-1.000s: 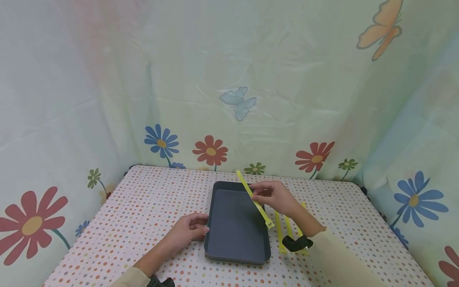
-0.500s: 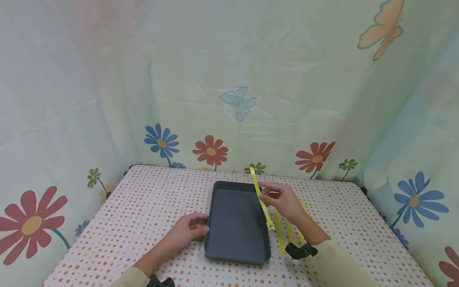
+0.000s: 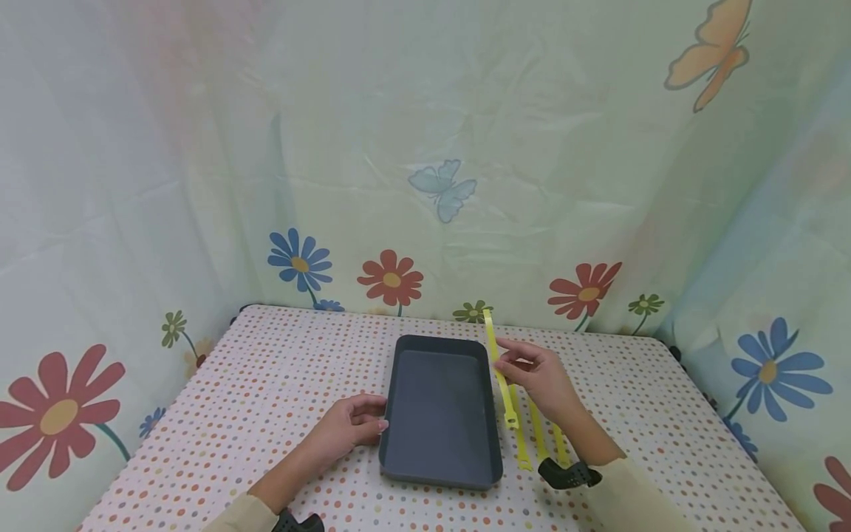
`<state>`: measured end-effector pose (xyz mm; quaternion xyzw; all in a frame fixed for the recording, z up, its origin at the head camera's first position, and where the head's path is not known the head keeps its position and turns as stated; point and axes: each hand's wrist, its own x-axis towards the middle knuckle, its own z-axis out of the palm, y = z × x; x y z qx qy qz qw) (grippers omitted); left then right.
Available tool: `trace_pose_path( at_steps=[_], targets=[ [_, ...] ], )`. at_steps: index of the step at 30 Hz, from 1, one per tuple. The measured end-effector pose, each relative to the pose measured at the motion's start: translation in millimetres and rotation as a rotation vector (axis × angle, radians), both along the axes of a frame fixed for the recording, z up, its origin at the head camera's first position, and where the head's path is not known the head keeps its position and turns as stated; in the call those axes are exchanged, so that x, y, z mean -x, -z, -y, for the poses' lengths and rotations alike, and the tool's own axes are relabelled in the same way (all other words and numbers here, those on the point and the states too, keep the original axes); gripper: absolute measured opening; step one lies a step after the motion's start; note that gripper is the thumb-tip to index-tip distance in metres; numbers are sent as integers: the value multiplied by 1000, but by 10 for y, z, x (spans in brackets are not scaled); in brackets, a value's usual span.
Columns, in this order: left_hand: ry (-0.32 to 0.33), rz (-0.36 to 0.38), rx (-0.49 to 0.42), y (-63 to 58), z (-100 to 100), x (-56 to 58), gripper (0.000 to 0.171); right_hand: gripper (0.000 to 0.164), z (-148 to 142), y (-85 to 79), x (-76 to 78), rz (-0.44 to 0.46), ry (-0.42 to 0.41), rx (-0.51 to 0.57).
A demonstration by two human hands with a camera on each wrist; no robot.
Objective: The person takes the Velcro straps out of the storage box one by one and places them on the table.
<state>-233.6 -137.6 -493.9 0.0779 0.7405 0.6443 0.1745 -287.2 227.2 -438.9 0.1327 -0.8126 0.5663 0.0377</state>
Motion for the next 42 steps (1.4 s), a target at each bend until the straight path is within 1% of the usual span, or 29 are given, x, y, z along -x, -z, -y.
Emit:
trace_pose_path(
  at_steps=[7,16,22,28,31,35,42],
  targets=[
    [7,4,0,-1,4,2,62,52,-155,44,-51,6,50,9],
    [6,17,-7,-8,-1,2,62,55,-377,88,-162,9,159,-36],
    [5,3,-6,-17,-7,-8,61,58,-524,115,-208,15,225,-55],
    [0,10,-2,-8,8,-2,61,57,-655,143,-243,7,248,-54],
    [3,2,2,3,17,5,60,57,-719,156,-248,7,257,-63],
    [3,-9,8,9,11,7,60,57,-791,188,-246,31,267,-78],
    [0,-4,12,10,16,5,60,59,-892,236,-260,91,327,-130]
  ],
)
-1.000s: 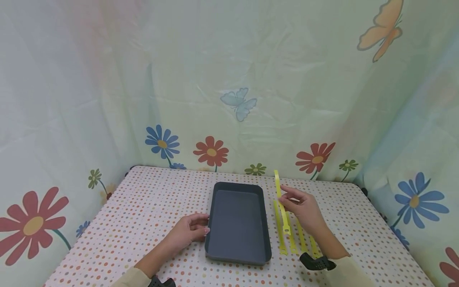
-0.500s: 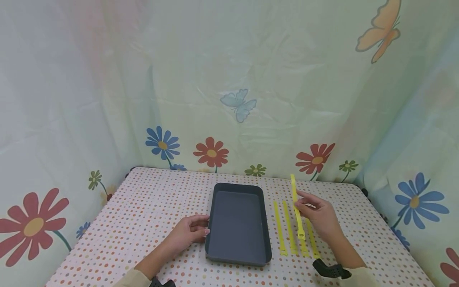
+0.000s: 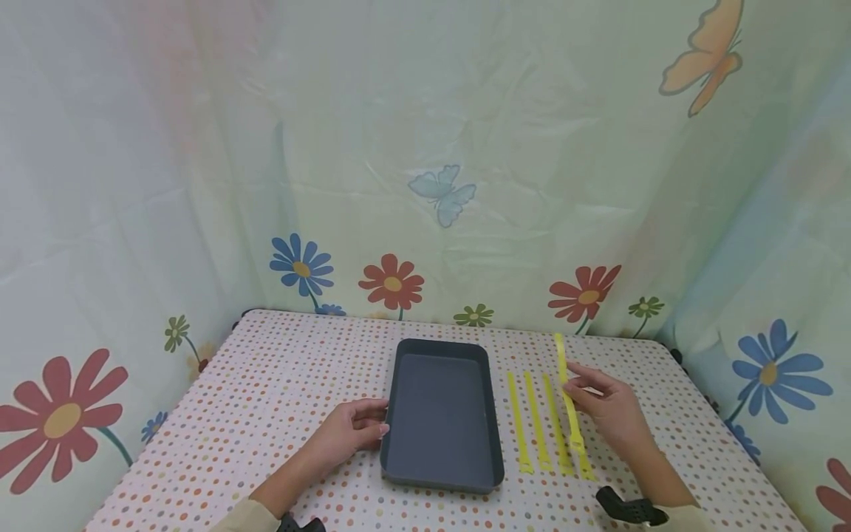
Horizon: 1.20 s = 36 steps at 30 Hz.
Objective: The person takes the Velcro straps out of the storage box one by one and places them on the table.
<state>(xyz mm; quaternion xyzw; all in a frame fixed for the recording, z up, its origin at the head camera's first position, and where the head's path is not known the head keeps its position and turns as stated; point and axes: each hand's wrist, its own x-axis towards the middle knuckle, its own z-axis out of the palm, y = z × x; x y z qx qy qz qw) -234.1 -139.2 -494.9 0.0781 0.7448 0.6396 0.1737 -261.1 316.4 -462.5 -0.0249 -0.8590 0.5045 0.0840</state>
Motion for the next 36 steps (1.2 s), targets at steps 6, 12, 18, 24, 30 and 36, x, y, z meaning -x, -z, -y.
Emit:
trace_pose_path(
  at_steps=[6,12,18,24,30,36],
  targets=[
    [-5,-12,16,-1,-8,-4,60,54,-71,6,-9,21,36,-19],
    [0,-20,27,-2,-19,-10,58,54,-174,87,-15,80,75,-22],
    [8,-22,19,-17,-12,-19,59,58,-301,187,11,122,81,-6],
    [4,-17,23,-12,-18,-17,59,56,-433,241,5,172,56,-75],
    [-2,-6,14,0,-18,-6,58,59,-550,293,37,253,67,-120],
    [-3,-6,13,-18,-21,-16,59,64,-563,311,48,301,63,-72]
  ],
)
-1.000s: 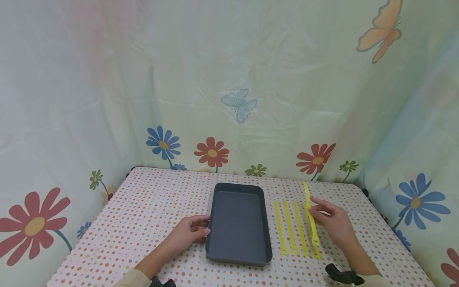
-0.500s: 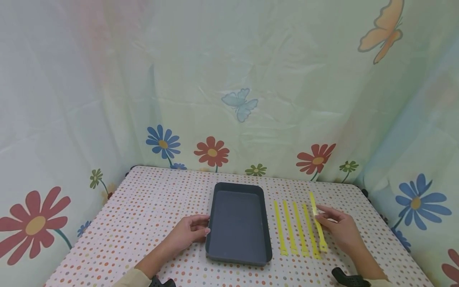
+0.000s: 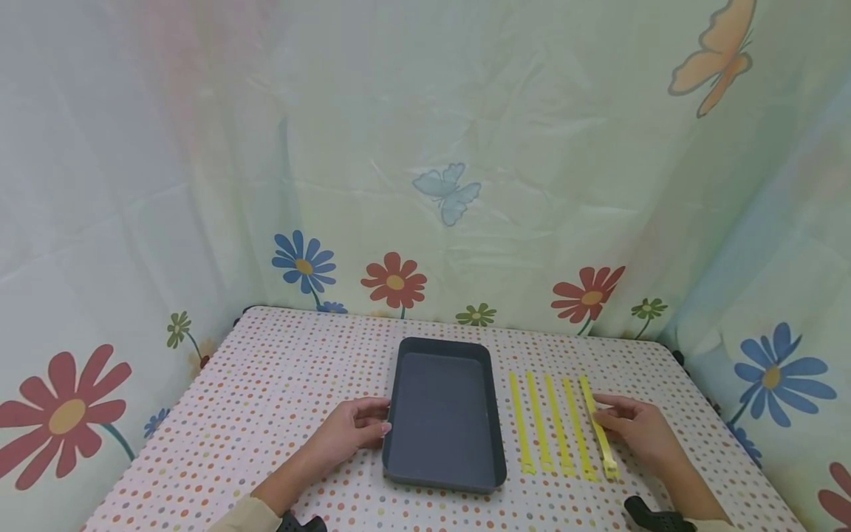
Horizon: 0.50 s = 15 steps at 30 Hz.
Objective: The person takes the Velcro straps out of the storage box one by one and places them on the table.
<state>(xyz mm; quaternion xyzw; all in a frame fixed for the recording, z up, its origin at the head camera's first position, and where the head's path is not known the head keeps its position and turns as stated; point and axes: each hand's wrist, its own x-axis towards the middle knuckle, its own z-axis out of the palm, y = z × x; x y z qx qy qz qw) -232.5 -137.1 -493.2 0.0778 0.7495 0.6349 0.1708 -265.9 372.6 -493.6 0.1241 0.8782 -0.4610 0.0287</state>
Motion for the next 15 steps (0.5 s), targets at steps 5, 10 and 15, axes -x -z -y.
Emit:
trace_pose_path(
  at_steps=[5,10,15],
  targets=[
    [1,-7,-3,-21,-2,-20,60,63,33,-34,8,9,-5,-43],
    [-6,-6,9,-8,3,-15,59,60,79,-100,24,35,-18,-112],
    [-7,-5,18,10,12,5,58,52,128,-117,57,59,9,-187]
  ],
)
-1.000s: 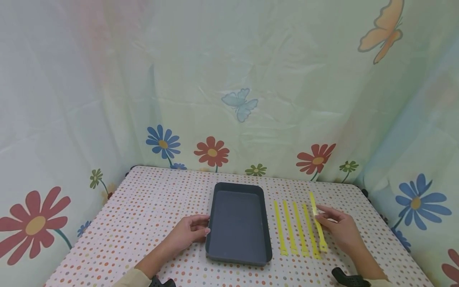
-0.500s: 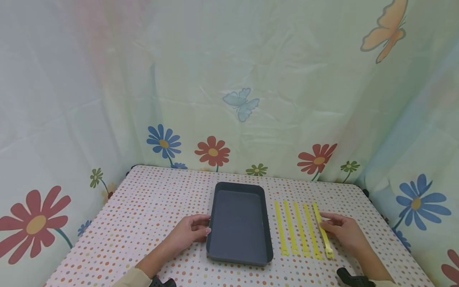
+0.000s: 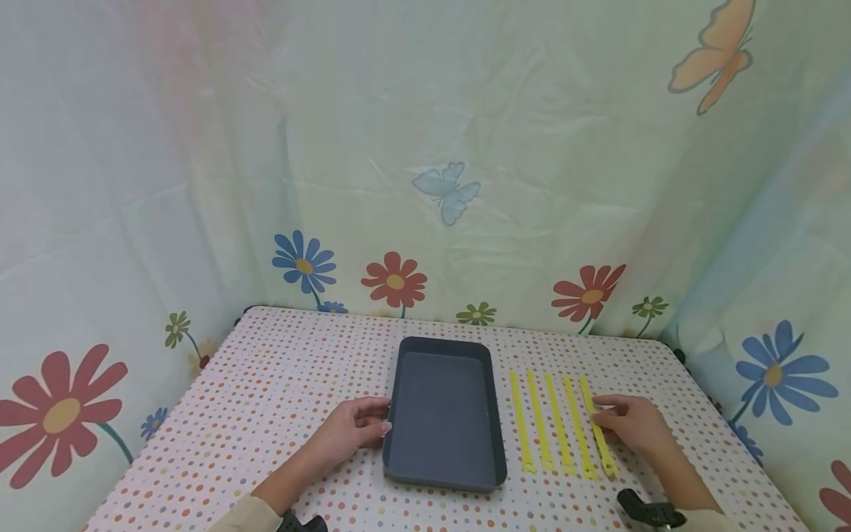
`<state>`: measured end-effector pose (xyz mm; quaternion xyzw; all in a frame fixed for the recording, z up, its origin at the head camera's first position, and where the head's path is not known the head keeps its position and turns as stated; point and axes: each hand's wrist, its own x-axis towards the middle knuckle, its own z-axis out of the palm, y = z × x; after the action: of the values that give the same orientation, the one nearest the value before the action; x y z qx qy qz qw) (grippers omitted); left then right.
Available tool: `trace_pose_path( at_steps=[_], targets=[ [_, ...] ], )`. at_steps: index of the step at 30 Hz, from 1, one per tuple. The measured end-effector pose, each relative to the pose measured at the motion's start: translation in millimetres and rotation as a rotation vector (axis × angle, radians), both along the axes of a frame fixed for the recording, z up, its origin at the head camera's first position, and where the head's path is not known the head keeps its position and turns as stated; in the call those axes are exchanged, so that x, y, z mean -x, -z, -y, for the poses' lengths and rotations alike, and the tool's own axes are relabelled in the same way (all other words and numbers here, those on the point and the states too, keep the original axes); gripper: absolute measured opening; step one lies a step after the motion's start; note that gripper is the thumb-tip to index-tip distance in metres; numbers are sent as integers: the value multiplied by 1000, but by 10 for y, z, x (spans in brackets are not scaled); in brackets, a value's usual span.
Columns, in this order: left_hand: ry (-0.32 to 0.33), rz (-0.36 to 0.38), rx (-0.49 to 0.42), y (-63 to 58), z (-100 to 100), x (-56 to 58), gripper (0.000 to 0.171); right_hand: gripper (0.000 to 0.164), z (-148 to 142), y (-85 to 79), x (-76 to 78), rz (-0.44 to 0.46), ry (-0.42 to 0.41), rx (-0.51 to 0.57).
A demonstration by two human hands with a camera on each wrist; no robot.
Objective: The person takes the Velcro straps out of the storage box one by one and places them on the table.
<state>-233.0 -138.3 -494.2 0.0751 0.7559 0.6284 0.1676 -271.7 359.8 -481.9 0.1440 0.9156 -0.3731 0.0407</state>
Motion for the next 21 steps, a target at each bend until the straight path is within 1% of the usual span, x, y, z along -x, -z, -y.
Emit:
trace_pose_path(
  at_steps=[3,8,15,21],
  targets=[
    [4,-4,2,-1,-1,2,58,49,11,10,20,-1,7,-20],
    [7,-5,3,2,0,5,59,47,5,12,36,10,7,-29],
    [1,-7,12,-1,-9,1,57,47,37,-45,-3,24,9,-31],
    [-3,-12,19,-4,-14,-6,58,46,34,-48,-18,17,10,-51]
  ],
)
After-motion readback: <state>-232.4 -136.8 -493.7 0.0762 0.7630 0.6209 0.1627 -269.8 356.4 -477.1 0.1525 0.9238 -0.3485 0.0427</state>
